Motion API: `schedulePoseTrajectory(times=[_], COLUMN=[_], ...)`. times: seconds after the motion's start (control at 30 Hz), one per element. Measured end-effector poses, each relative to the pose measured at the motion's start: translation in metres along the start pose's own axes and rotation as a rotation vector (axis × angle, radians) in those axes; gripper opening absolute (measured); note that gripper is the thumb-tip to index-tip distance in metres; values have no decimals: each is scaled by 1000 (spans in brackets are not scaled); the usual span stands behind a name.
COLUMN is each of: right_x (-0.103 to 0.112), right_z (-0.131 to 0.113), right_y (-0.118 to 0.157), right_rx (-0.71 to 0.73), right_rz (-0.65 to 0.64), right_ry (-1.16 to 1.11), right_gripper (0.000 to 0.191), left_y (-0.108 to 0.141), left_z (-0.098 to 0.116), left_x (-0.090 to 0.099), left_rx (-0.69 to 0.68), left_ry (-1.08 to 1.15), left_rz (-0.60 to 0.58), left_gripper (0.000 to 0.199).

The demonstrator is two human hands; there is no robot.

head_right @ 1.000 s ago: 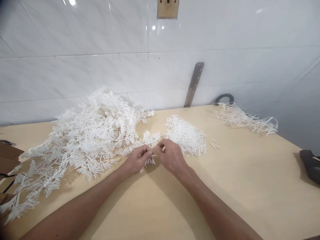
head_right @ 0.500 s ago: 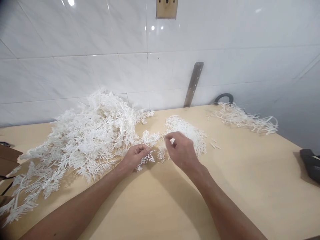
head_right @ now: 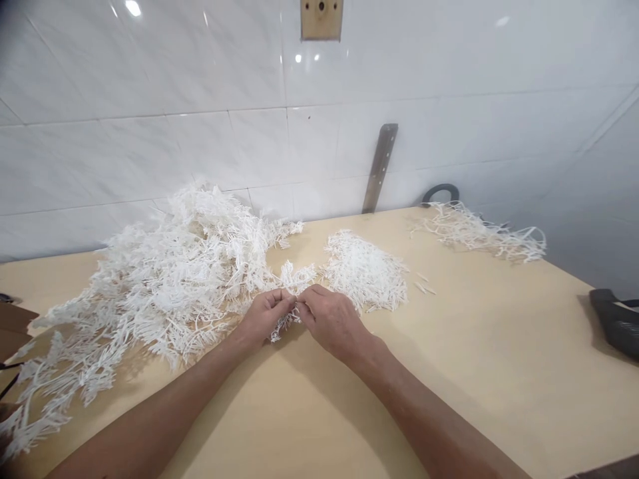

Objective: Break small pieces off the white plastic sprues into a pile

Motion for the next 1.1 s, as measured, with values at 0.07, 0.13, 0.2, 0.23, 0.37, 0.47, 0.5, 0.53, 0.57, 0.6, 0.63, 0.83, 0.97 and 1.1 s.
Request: schedulePoseTrajectory(times=[0.07, 0.13, 0.2, 0.23, 0.37, 0.47, 0.5, 0.53, 0.57, 0.6, 0.63, 0.83, 0.97, 1.1], right_x=[-3, -7, -9, -11, -10, 0, 5, 10, 16, 22, 27, 46, 46, 43], right_z=[-1, -2, -3, -4, 0, 10, 14, 20, 26, 33, 42, 70, 44, 17], right_y=[1, 0, -1, -2, -5, -6, -7, -6, -6, -5, -4, 2, -1, -4], right_rx=[-18, -55, -124, -175, -386, -432, -437, -448, -467, -488, -504, -516, -440, -312], right_rz=[-3, -7, -13, -20, -3, 137, 196, 256, 317, 369, 418, 445, 126, -217], right_ry=[42, 74, 73, 52, -30, -19, -37, -53, -53, -28, 19, 162, -131, -273], right_gripper=[22, 21, 20, 19, 19, 12, 11, 11, 12, 14, 15, 18, 31, 31], left_y=[0, 2, 4, 6, 10, 9, 8, 7, 6, 5, 4, 2, 3, 3], left_z=[0, 0, 1, 1, 4, 5, 5, 5, 5, 4, 4, 2, 3, 6], left_x=[-2, -5, -7, -8, -7, -3, -2, -1, 0, 1, 1, 3, 2, 0], left_rx=[-29, -68, -100, -114, -180, -187, -164, -131, -97, -71, -53, 4, 38, 47], left_ry=[-69, -126, -153, -157, -139, -94, -71, -45, -16, 15, 49, 258, 321, 332], left_rz=[45, 99, 131, 138, 168, 152, 134, 117, 103, 97, 95, 77, 84, 92], left_gripper=[32, 30, 28, 27, 26, 27, 29, 31, 33, 35, 36, 35, 34, 35])
Point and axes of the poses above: each hand's wrist, its own y-axis away from the middle knuckle, its own x-axis out of the back of the hand, z = x × y, the point moved 1 cm from there along -y, towards the middle knuckle, and after that the axes turned 4 degrees about x, right-handed, at the moved point
